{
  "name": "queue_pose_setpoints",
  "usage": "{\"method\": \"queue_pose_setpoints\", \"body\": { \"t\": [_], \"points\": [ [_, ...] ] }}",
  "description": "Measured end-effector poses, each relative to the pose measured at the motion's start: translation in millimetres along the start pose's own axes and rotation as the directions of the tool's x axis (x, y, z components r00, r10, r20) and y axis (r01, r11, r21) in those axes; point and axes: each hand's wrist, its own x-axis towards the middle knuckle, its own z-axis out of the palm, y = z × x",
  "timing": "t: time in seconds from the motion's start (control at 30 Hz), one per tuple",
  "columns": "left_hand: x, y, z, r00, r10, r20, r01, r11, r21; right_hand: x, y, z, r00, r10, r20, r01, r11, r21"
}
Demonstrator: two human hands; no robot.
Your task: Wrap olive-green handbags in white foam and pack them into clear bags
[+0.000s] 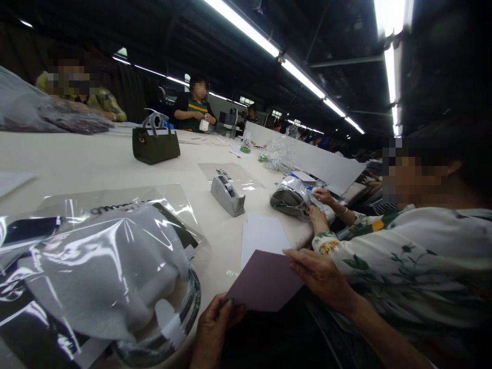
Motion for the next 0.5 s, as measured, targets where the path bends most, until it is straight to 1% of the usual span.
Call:
{"method": "queue_pose_setpoints", "body": {
  "t": [0.1, 0.17, 0.2, 0.27, 0.37, 0.43, 0.5],
  "points": [
    [-4, 2, 1.2, 0.994, -0.032, 0.102, 0.031, 1.000, 0.004, 1, 17, 14, 0.985, -0.087, -0.147, 0.052, 0.972, -0.228],
    [-5, 3, 5.0, 0.989, -0.038, 0.140, 0.041, 0.999, -0.018, 6, 28, 24, 0.956, -0.141, -0.257, 0.056, 0.949, -0.309],
    [-5, 3, 7.8, 0.991, -0.036, 0.128, 0.042, 0.998, -0.044, 10, 32, 28, 0.941, -0.162, -0.297, 0.060, 0.944, -0.325],
    [-2, 3, 14.4, 0.997, -0.036, 0.065, 0.043, 0.992, -0.115, 18, 37, 36, 0.919, -0.197, -0.342, 0.077, 0.940, -0.333],
    [7, 2, 23.1, 0.999, -0.041, -0.024, 0.036, 0.977, -0.209, 30, 38, 46, 0.903, -0.243, -0.356, 0.111, 0.929, -0.354],
    [14, 3, 27.3, 0.998, -0.029, -0.051, 0.017, 0.975, -0.222, 35, 39, 50, 0.894, -0.263, -0.362, 0.112, 0.915, -0.389],
    [20, 4, 31.1, 0.998, -0.001, -0.066, -0.013, 0.977, -0.214, 38, 43, 55, 0.894, -0.256, -0.368, 0.084, 0.902, -0.423]
  ]
}}
